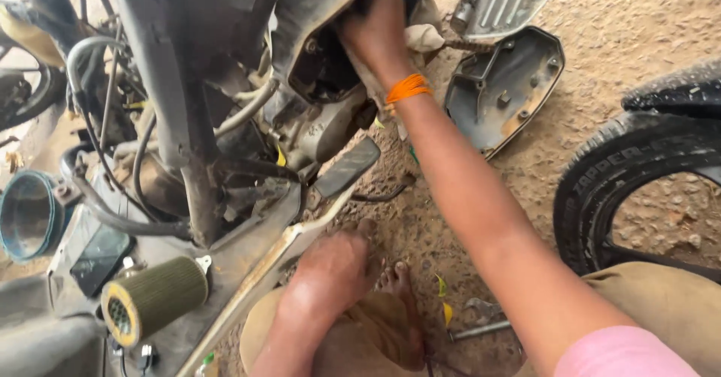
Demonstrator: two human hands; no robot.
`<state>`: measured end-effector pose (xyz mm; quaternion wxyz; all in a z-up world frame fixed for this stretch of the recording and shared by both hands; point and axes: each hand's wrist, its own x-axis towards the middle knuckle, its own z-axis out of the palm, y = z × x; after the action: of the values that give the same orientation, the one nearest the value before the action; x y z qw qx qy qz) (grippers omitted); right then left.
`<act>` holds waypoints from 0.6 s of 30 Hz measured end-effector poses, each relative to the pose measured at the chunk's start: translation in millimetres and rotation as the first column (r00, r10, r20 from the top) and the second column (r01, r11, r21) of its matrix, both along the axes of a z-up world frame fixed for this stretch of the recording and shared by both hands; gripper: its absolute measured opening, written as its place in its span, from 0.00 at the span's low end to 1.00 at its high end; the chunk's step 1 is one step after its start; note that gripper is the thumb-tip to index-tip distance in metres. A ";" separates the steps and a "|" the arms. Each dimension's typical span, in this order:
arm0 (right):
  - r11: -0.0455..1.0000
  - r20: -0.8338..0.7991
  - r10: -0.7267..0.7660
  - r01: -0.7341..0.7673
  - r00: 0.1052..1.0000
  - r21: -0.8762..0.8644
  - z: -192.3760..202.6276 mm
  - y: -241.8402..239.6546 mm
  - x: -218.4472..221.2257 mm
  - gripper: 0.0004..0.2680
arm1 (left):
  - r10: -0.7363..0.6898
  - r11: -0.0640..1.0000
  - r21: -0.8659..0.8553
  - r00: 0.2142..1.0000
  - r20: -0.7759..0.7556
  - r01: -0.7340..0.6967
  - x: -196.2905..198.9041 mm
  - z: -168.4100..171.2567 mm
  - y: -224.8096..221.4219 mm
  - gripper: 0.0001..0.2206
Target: Cleaning and assembling motorcycle engine and air intake components.
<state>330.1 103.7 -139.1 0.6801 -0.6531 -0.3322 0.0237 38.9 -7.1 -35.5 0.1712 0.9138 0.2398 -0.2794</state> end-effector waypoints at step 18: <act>0.928 0.585 -0.003 0.220 0.811 -0.300 -24.5 11.7 2.3 0.05 | -0.042 0.998 0.035 0.997 -0.057 0.044 4.0 -1.2 5.5 0.19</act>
<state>332.3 115.3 -163.6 0.4193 -0.7595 -0.4722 -0.1558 42.8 -1.6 -36.6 0.1419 0.9134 0.2299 -0.3043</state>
